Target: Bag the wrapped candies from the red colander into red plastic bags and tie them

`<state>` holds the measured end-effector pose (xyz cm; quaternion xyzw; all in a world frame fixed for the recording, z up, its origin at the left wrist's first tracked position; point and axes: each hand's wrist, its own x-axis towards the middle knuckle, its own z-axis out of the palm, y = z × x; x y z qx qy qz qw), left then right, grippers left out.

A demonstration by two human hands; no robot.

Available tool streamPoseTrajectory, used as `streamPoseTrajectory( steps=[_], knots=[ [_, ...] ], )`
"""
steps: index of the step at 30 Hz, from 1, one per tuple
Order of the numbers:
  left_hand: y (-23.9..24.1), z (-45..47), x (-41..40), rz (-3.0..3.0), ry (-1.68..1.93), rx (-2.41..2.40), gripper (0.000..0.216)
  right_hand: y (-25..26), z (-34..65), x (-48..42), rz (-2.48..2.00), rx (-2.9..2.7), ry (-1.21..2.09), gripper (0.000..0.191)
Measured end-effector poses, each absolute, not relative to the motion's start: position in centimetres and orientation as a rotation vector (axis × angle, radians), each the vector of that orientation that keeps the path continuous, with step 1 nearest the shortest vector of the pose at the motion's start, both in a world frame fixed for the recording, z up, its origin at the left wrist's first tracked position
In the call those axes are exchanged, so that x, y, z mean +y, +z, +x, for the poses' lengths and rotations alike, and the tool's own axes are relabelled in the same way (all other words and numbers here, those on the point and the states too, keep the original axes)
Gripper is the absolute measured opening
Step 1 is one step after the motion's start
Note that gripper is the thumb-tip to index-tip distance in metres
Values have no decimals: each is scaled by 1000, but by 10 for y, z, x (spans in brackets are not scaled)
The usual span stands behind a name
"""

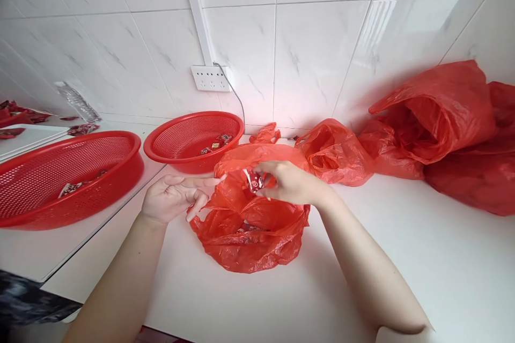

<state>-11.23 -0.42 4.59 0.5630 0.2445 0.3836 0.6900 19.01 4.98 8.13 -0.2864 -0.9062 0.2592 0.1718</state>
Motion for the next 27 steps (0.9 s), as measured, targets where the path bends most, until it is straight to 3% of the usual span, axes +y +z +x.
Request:
streamPoseTrajectory(
  steps=[3, 5, 7, 12, 17, 22, 27],
  knots=[
    [46, -111, -3, 1247, 872, 552, 64, 68, 180, 55, -1145, -2420, 394, 36],
    [45, -111, -1, 1238, 878, 554, 64, 62, 170, 50, -1258, -2404, 282, 27],
    [43, -113, 1, 1234, 882, 563, 65, 60, 160, 40, -1156, -2557, 389, 16],
    [41, -113, 3, 1203, 952, 624, 67, 52, 138, 9, -939, -3021, 598, 14],
    [40, -111, 4, 1171, 1015, 631, 63, 35, 122, 1, -1007, -3199, 577, 44],
    [38, -111, 6, 1157, 1038, 624, 58, 30, 119, 2, -974, -3224, 561, 54],
    [38, -110, 6, 1150, 1032, 633, 57, 30, 125, 5, -891, -3161, 538, 35]
  ],
)
